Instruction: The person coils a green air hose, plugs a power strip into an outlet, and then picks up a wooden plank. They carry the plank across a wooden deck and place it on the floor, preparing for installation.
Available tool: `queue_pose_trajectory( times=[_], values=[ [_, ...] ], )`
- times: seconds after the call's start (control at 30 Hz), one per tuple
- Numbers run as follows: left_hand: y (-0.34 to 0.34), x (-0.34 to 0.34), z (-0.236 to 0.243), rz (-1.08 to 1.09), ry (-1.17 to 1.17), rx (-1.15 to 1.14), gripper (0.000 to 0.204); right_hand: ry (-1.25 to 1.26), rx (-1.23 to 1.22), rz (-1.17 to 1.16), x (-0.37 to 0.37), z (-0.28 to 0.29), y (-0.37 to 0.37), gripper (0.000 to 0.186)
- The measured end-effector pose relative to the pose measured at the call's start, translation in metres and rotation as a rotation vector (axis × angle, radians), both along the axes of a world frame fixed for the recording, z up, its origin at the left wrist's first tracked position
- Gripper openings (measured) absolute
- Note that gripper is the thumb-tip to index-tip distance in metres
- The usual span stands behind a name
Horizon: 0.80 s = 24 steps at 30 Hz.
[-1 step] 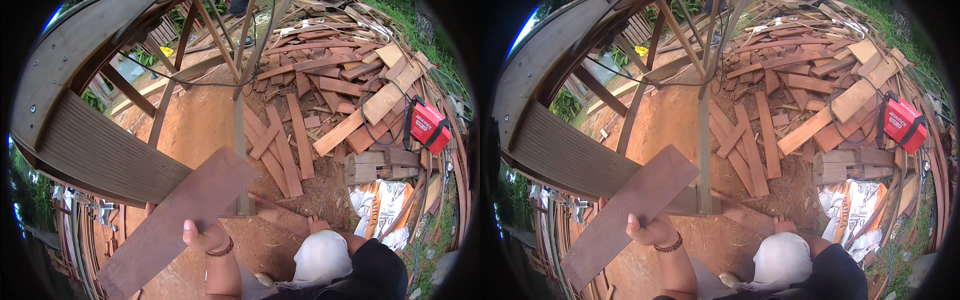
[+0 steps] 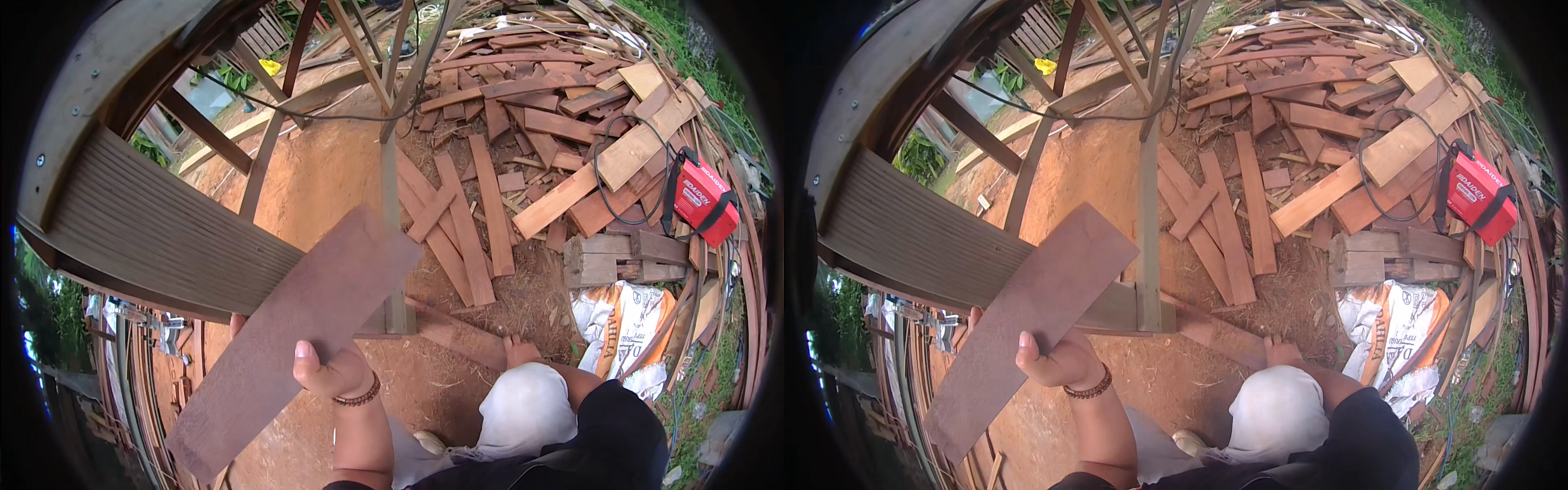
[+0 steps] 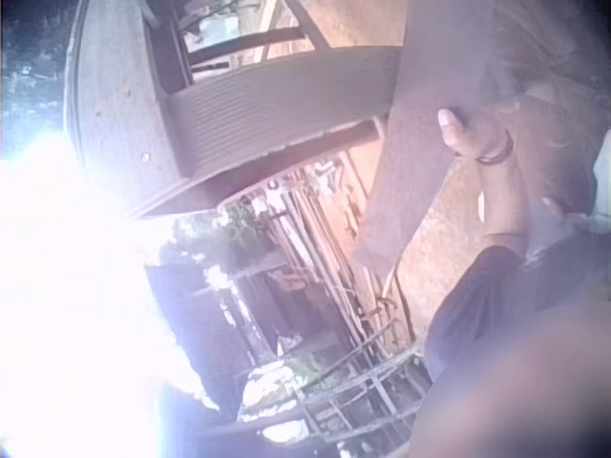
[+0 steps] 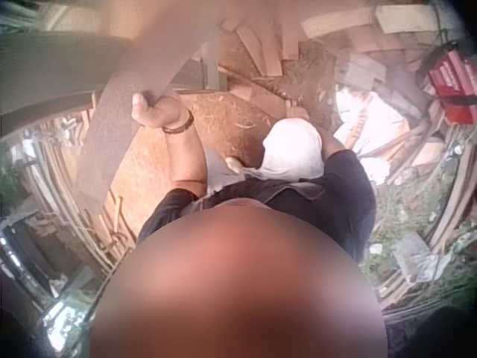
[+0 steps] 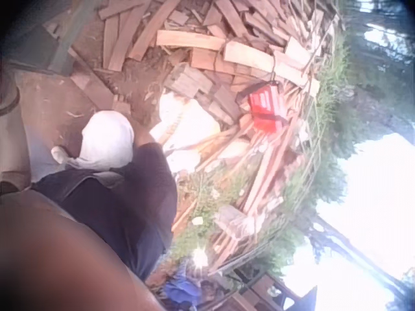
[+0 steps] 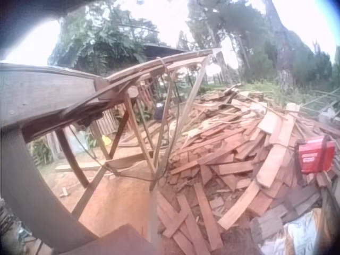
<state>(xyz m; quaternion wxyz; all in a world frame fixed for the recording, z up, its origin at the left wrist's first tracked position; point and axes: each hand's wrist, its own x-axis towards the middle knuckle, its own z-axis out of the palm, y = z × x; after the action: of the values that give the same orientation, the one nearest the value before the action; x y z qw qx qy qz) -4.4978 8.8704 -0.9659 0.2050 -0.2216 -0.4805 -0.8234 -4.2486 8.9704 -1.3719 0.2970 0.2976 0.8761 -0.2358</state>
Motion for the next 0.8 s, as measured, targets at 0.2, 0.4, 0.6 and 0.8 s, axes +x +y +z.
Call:
queue_pose_trajectory(
  times=[0.2,0.4,0.6,0.8],
  values=[
    [0.023,-0.014,-0.009,-0.130,0.058,0.145,0.070,0.080,0.042,0.004,-0.005,0.031,0.028,0.065],
    [0.026,-0.020,0.007,-0.183,-0.022,0.210,0.065,0.028,0.033,0.007,-0.015,0.041,0.029,0.052],
    [0.032,-0.026,-0.002,-0.099,-0.081,0.190,0.060,0.029,-0.045,0.033,-0.022,0.073,0.039,0.043],
    [0.025,-0.039,0.009,-0.071,-0.059,0.057,0.055,0.075,-0.005,0.109,-0.034,0.111,0.042,0.053]
  ],
)
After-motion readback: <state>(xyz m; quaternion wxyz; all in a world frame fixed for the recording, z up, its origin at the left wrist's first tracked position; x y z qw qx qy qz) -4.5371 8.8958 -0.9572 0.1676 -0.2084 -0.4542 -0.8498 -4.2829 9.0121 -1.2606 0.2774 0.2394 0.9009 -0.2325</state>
